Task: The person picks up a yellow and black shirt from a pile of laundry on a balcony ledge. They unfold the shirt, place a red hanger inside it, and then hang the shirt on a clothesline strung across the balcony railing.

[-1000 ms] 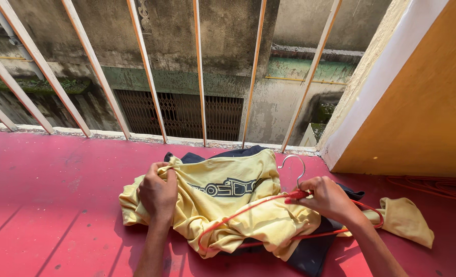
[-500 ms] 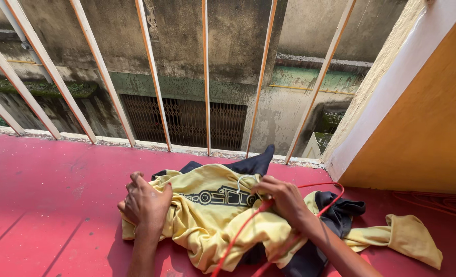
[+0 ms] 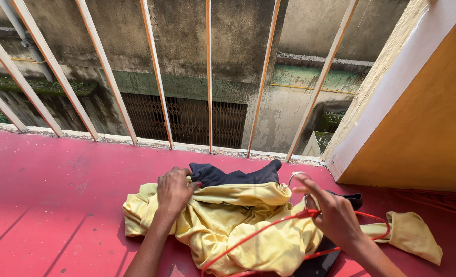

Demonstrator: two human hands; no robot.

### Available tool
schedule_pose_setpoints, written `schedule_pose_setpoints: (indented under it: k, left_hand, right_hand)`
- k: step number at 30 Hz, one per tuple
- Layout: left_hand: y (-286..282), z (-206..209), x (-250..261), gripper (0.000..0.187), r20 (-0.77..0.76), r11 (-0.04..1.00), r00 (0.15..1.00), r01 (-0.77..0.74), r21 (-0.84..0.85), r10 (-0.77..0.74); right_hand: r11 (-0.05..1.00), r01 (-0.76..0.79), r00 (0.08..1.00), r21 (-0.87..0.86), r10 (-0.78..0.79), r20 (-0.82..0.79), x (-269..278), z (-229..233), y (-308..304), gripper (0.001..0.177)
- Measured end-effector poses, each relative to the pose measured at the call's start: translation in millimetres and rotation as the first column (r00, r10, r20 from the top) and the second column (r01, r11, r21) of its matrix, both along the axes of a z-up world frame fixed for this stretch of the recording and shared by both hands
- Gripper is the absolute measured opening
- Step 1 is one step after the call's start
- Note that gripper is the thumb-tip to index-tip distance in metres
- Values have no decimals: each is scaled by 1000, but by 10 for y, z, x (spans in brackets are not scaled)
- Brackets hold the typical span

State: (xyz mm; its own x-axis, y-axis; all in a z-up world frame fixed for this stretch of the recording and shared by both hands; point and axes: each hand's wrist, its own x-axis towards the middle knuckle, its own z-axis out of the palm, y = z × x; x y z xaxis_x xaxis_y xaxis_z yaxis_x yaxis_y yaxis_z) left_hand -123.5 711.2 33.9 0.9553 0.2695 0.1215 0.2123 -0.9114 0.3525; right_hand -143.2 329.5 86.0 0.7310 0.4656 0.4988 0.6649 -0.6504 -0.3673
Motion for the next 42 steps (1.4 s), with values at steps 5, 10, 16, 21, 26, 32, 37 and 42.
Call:
schedule_pose_setpoints:
  k: [5,10,16,21,26,32,37,42]
  left_hand:
    - [27,36,16,20,514,955,848,33,-296,130]
    - [191,425,-58,13,764,898,628,239,-369,147]
    - [559,957,-132,18,804,944,524,-1,-330,282]
    - [989,1074,-80,25,837,939,458,-297,-173,299]
    - [799,555,-177,32,575,929,751,-369,-41,324]
    - [97,35,-371,59,-92,896,900,407,-175,-427]
    - [-72,62,-447,93,-49,808,807,587,-46,-589]
    - [-88,144,-300,32,73,956,968,223,193,-240]
  right_hand:
    - [997,81,937,-18,-83,-339,667,-171,58,55]
    - [940,-305,845,150,340,-412,990,-598,405,41]
    - [954,-134,988,268,109,105,1158,254,633,35]
    - [980,9,999,201,-19,47,1154,719,697,29]
    - [995,100,965,-6,-99,-245,1061,417,463,31]
    - [959,-277,794,-61,193,-577,568,-91,273,50]
    - [992,47,950,-116,-80,-302,78,-260,269,40]
    - [959,244,969,144,-234,-84,447,150,-261,35]
